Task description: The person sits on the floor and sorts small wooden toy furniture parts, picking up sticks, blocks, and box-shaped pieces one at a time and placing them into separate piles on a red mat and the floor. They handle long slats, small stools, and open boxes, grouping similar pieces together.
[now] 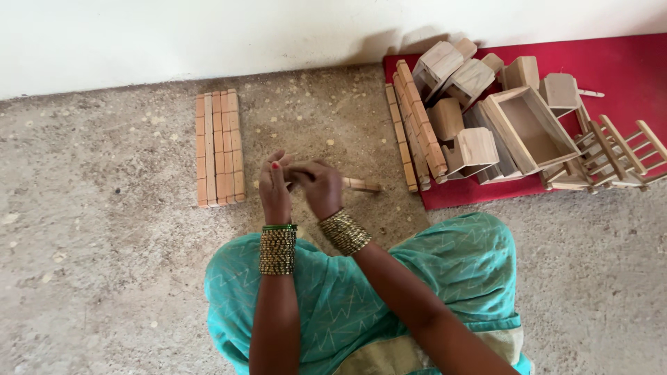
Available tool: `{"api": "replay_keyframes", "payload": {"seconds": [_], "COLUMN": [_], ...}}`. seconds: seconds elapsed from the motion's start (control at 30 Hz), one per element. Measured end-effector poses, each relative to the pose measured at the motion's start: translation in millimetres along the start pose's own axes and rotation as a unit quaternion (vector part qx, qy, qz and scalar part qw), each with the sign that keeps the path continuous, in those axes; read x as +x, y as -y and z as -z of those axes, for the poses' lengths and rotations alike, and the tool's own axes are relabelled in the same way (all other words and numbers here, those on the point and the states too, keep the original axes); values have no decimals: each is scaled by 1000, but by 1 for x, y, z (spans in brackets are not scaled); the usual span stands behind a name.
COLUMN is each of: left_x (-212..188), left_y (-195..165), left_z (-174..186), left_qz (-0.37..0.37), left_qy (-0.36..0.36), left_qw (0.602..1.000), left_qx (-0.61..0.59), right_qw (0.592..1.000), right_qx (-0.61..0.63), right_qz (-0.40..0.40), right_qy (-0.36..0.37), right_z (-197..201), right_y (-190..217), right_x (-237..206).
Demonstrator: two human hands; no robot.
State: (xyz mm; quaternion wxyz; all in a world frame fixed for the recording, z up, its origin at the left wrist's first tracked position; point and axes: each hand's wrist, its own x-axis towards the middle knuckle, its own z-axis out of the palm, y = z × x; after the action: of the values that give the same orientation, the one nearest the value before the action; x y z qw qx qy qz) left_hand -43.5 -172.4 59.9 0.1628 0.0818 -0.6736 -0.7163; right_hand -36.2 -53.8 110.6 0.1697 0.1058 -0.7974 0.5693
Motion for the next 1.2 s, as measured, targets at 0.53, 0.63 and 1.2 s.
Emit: {"api": "replay_keyframes", "payload": {"seconds": [0.53, 0.63, 1.2], "left_x": [-2, -2, -1], "left_y": [10, 11, 17], "left_z": [-19, -21, -11], "left_qz": [21, -5, 42], "left_qy": [-145, -141, -145], "left_qw": [908, 917, 914], "left_qx": [-391, -373, -376], "right_qw": [948, 983, 933], "right_qx": [-255, -155, -259], "right_qz": [-183, -83, -248], "right_qy": [50, 52, 40], "right_z": [84, 53, 121], "right_y": [-94, -50, -143], "right_x": [-19, -19, -26]}}
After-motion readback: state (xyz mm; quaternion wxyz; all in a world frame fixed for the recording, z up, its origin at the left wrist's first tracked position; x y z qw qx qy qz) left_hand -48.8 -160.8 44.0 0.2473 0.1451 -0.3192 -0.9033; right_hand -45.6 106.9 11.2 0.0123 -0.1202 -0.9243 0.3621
